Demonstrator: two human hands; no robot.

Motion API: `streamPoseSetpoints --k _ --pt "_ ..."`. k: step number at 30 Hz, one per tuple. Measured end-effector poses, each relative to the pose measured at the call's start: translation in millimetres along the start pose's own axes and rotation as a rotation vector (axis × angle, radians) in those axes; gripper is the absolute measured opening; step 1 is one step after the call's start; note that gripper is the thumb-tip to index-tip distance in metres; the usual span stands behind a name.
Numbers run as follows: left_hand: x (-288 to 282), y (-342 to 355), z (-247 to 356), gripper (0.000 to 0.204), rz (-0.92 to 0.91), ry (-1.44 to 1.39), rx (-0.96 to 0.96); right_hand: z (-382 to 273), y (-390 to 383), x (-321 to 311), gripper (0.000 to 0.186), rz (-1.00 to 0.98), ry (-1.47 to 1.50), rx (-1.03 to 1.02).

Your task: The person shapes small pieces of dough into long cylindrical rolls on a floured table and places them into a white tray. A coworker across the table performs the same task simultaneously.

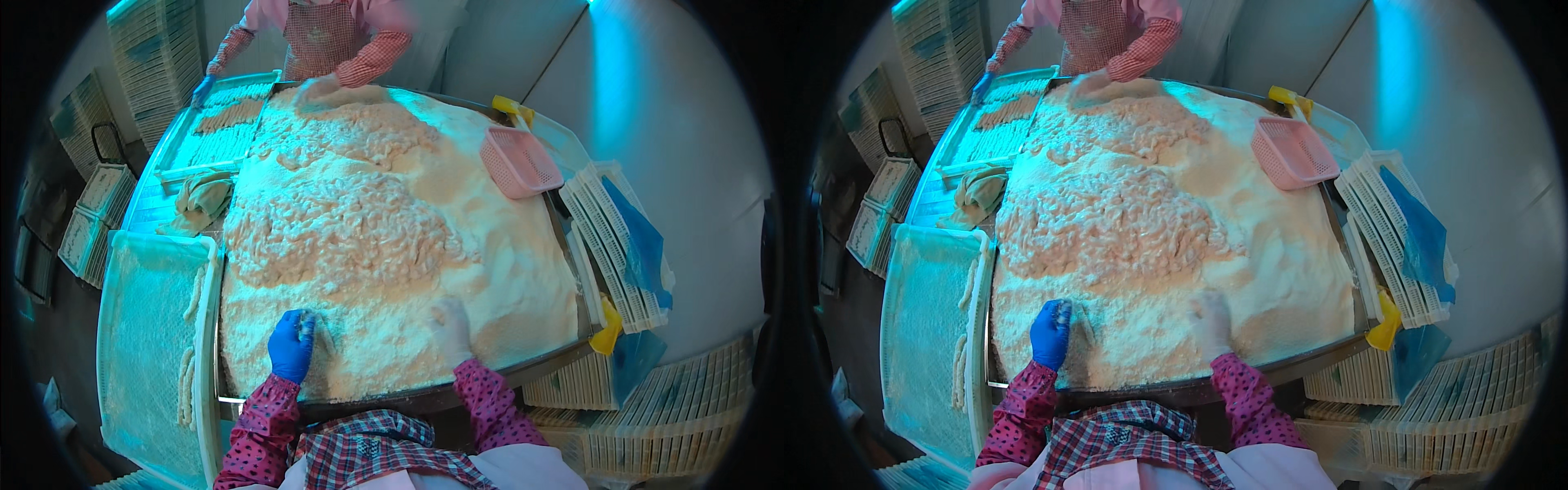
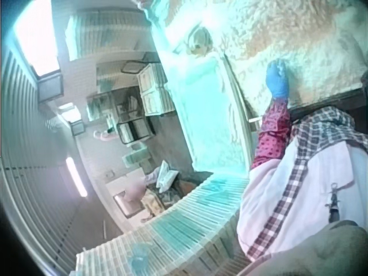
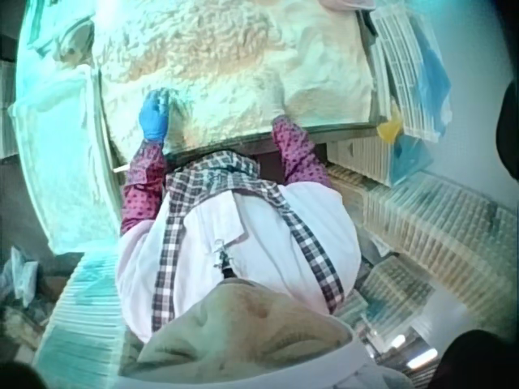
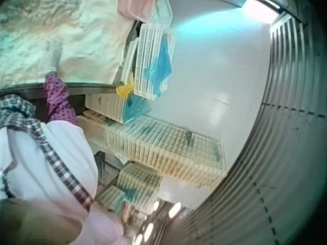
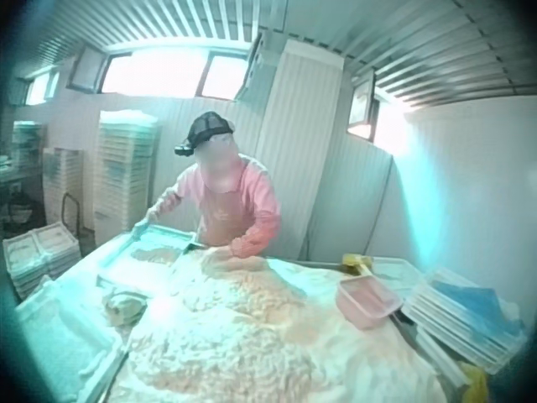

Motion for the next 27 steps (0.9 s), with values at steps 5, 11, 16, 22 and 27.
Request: streamPoseSetpoints --k 5,11,16,22,27 --pt "23.6 -2.4 22.8 0.043 -0.175 0.464 0.126 -44.9 -10.0 20.1 0.019 -0.311 0.506 0.202" --pt "42.0 -5.0 -43.7 0.031 -0.093 -1.264 -0.446 -49.1 -19.1 24.9 0.020 -0.378 0.241 -0.036" --pt "38.8 -18.3 -5.3 0.065 -0.464 -1.215 -0.700 -98.2 -9.8 22.9 0.021 -0.508 1.039 0.530" --pt "39.6 -20.1 26.9 0.064 -0.439 -1.506 -0.374 -177.4 -18.2 31.3 0.030 -0.157 0.374 -0.400" --pt "38.4 -15.4 59.1 0.070 -0.501 -1.785 -0.340 -168.1 -26.5 31.2 0.055 -0.037 0.438 -0.532"
Point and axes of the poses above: each hand's wrist, its own y-axis towards the middle knuckle, its own x-axis out of the palm, z = x × y, the point moved 1 cm from there along y, towards the middle knuckle, and after that the axes turned 1 degree about -x, right-handed, at the moved point
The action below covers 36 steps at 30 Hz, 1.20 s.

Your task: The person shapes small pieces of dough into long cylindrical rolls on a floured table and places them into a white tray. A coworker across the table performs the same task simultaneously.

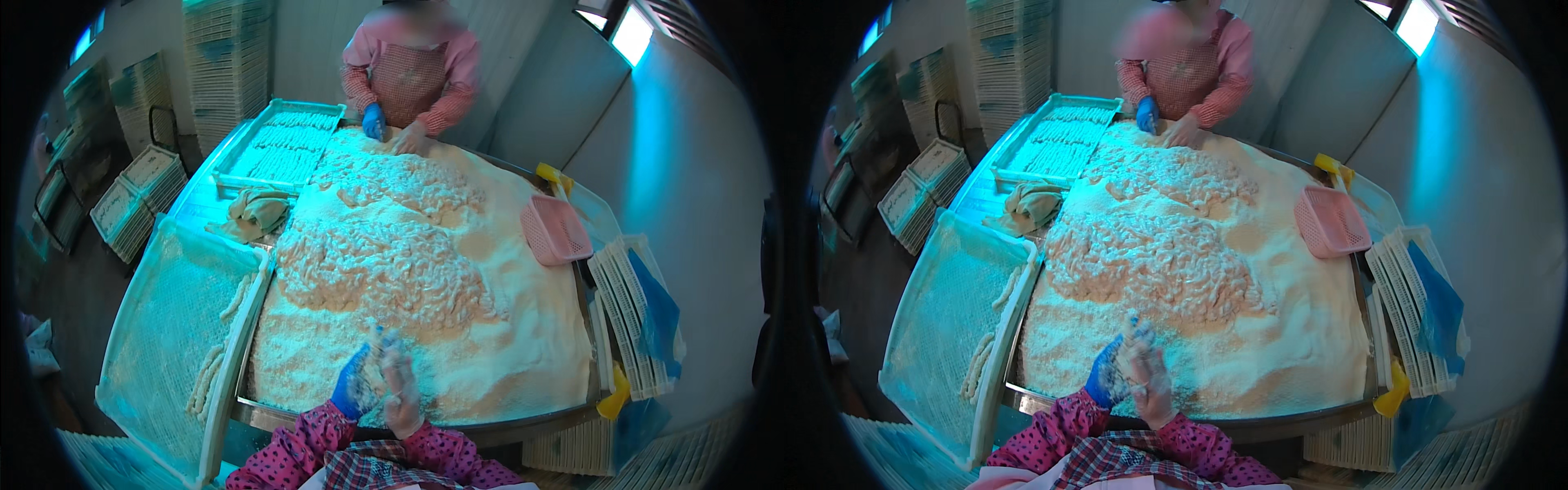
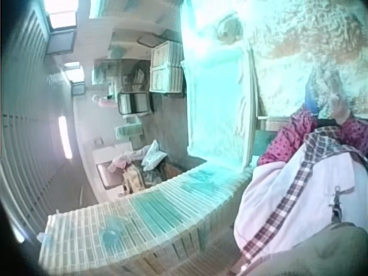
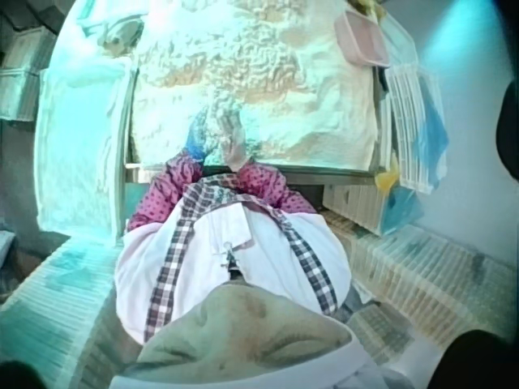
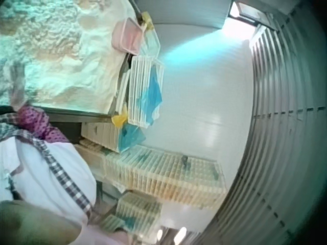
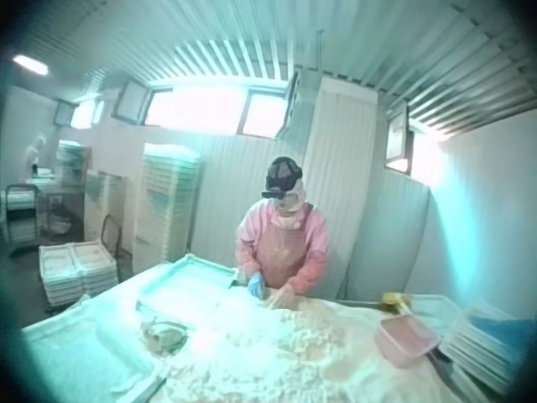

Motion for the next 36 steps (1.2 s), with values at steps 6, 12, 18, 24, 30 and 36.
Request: streamPoseSetpoints --k 6,12,18,24,30,36 --pt "23.9 -17.2 -9.2 0.074 -0.043 0.445 0.136 -13.0 15.1 14.7 0.073 -0.020 0.155 0.009" --pt "32.1 -10.8 -36.3 0.079 -0.057 0.341 0.505 -28.0 19.9 15.4 0.081 0.053 0.254 -0.003" --pt "-37.4 -1.0 -1.7 0.057 0.125 1.257 0.262 13.6 -6.1 31.0 0.078 0.069 0.263 0.294" --pt "-53.2 5.0 -0.6 0.052 0.404 0.589 -0.013 15.6 12.5 -2.1 0.082 0.134 0.132 0.131" --pt "3.4 -14.3 -15.4 0.061 -0.048 0.969 0.303 -12.1 -6.4 19.4 0.084 0.002 0.173 -0.009" --pt "-9.3 -17.2 -14.5 0.065 -0.250 1.051 0.425 -6.5 -12.3 19.7 0.086 -0.012 0.167 -0.032"
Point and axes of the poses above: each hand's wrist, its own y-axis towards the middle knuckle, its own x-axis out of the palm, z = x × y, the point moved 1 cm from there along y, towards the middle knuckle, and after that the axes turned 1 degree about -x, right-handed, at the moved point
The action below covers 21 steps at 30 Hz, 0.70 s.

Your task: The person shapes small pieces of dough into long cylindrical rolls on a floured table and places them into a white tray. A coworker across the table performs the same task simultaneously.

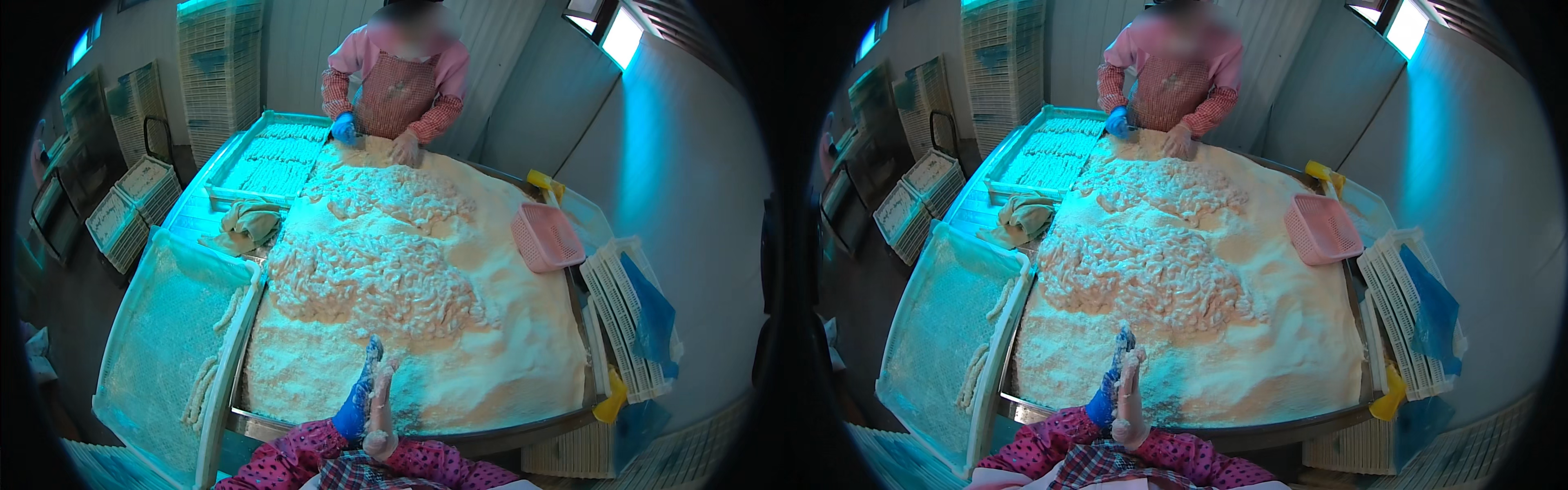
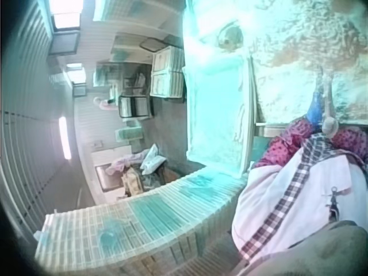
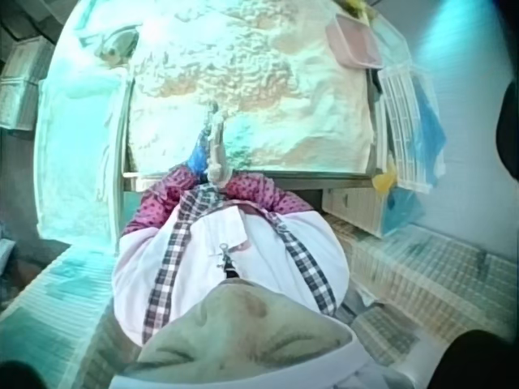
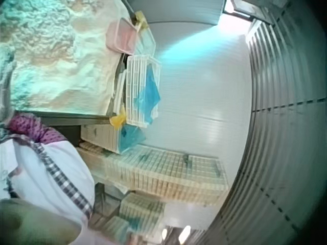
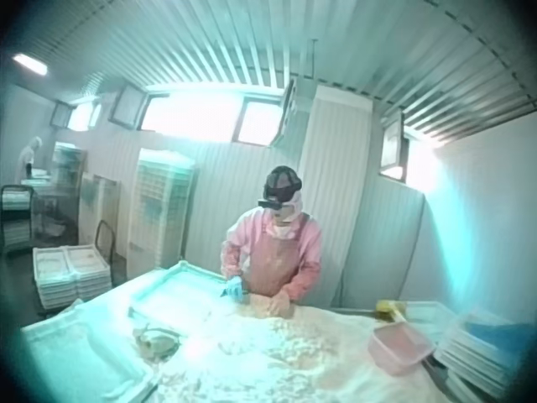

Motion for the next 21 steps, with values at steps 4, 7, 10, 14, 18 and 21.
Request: streamPoseSetpoints --k 4,7,10,14,18,21 --pt "19.8 25.8 62.9 0.067 0.110 0.013 -0.185 10.5 6.7 -8.1 0.087 0.008 0.000 0.016" --pt "-14.4 5.0 15.0 0.057 0.402 -0.614 -0.322 29.7 21.6 1.2 0.084 -0.109 0.009 0.159" --pt "-32.8 -31.2 26.5 0.057 0.679 -1.181 -0.469 62.5 73.8 -31.3 0.075 -0.144 -0.398 0.273" --pt "-77.3 -86.9 70.7 0.054 0.748 -1.115 -0.340 164.1 87.9 -116.9 0.026 -0.158 -0.743 0.042" --pt "-174.4 -154.7 164.2 0.036 0.846 0.796 -0.570 181.0 92.8 -142.0 0.018 -0.386 -0.912 0.020" --pt "-224.8 -262.7 189.5 0.056 0.915 0.072 -0.663 165.1 112.3 -123.2 0.017 -0.400 -0.898 -0.096"
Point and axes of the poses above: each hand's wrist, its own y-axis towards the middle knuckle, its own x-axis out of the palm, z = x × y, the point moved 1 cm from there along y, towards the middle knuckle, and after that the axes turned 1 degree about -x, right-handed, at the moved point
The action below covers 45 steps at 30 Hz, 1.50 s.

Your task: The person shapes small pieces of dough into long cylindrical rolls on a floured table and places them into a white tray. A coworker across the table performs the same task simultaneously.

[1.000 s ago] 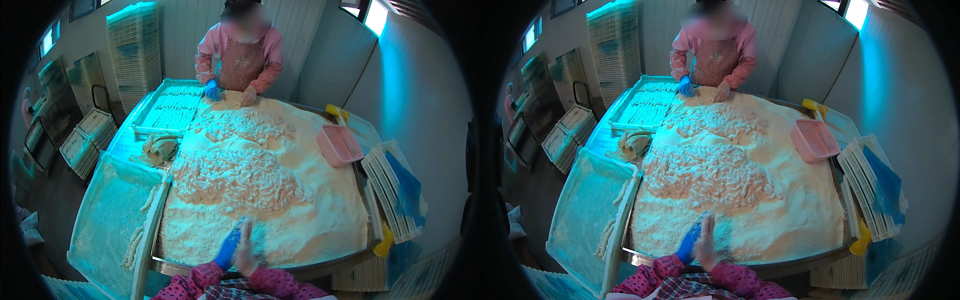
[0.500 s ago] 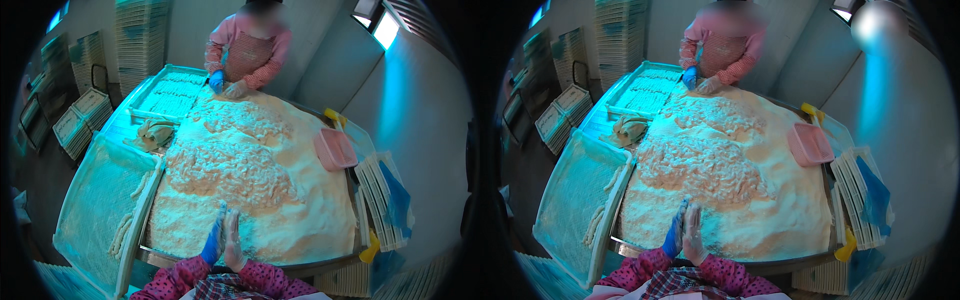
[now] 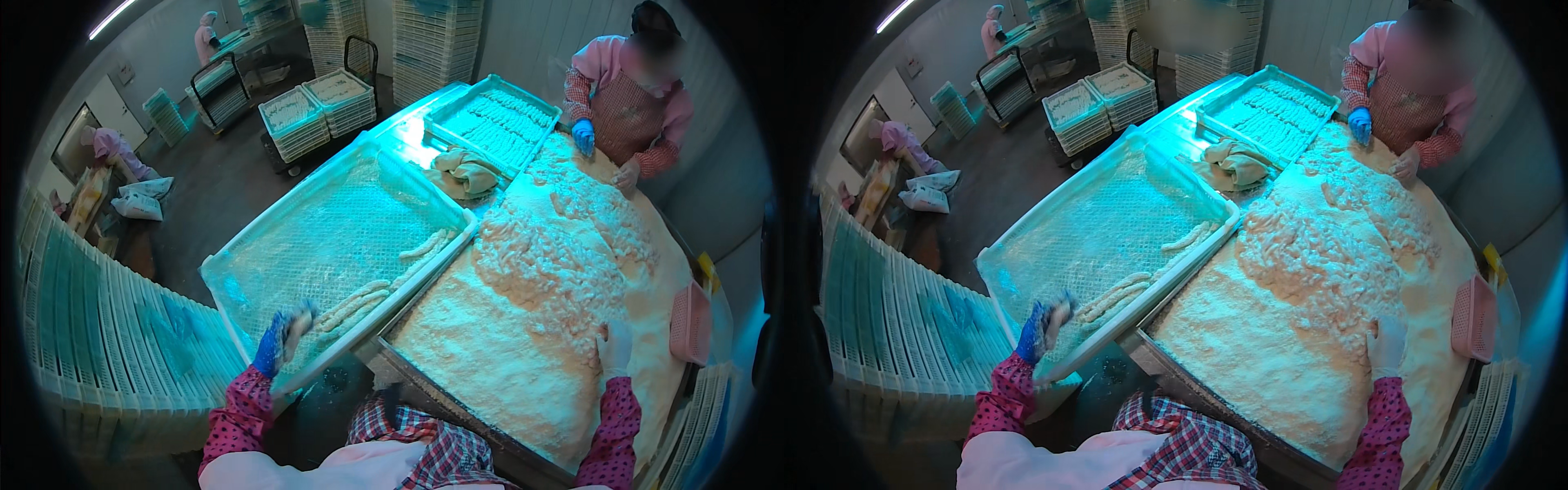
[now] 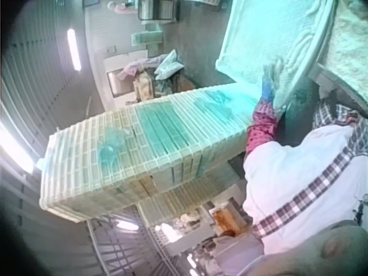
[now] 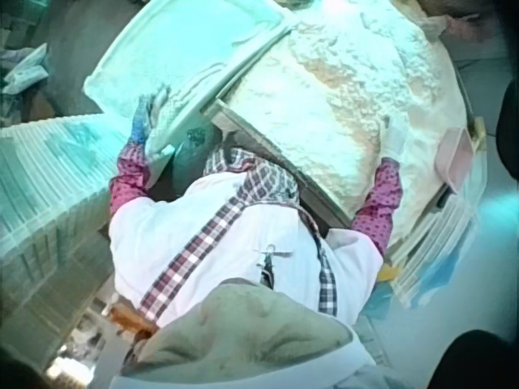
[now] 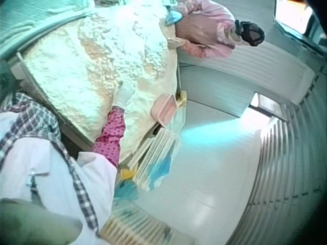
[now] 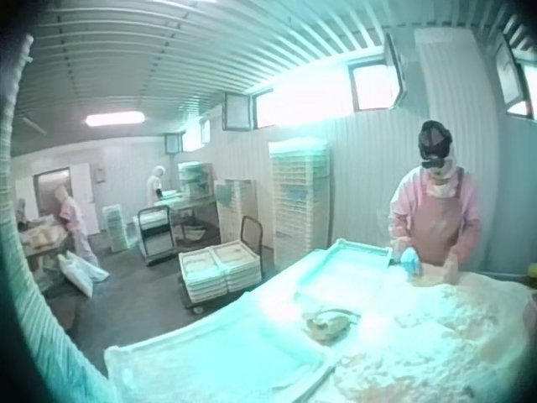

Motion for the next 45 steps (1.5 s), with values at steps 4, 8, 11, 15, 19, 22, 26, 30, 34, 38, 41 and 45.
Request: streamPoseSetpoints --k 4,8,11,15,19,22,26,30,34,38,41,45 --pt "-36.7 -20.5 -41.9 0.060 -0.009 -0.093 -0.289 20.0 6.0 13.1 0.016 -0.170 -0.077 0.060" --pt "-40.1 -10.2 -46.0 0.044 -0.003 -0.071 -0.293 27.9 0.9 -12.3 0.014 0.049 0.389 0.355" --pt "-55.1 7.1 -56.9 0.037 0.223 -0.205 -0.132 -42.4 5.3 -60.2 0.013 0.021 0.868 0.622" --pt "55.1 24.3 5.8 0.040 0.088 -0.146 0.093 -90.6 -50.0 -41.2 0.036 -0.525 0.668 -0.036" --pt "193.2 53.5 -6.4 0.040 -0.278 0.357 0.413 -72.6 -102.7 -30.1 0.040 -0.479 0.743 0.568" --pt "291.8 73.3 -51.9 0.059 -0.580 0.775 0.724 -92.3 -125.7 1.2 0.036 -0.141 0.651 0.282" --pt "397.9 80.4 -78.3 0.055 -0.696 0.910 0.949 -57.6 -91.9 -10.4 0.027 0.054 0.491 0.468" --pt "435.2 77.9 -88.2 0.038 -0.743 0.827 1.029 -2.5 -54.8 -1.9 0.025 0.200 0.247 0.690" --pt "422.9 80.4 -85.0 0.030 -0.657 0.877 1.047 14.7 -48.8 30.8 0.020 0.192 0.315 0.787" --pt "371.7 91.5 -69.1 0.030 -0.474 0.944 0.959 20.1 -52.4 13.4 0.015 0.340 1.078 0.819" --pt "351.0 98.1 -63.6 0.029 -0.331 0.957 1.009 -29.0 -58.6 -30.3 0.020 0.098 0.969 0.495" --pt "334.1 104.9 -66.3 0.037 -0.265 0.987 0.950 -52.5 -110.0 -32.4 0.027 -0.212 0.694 0.056"
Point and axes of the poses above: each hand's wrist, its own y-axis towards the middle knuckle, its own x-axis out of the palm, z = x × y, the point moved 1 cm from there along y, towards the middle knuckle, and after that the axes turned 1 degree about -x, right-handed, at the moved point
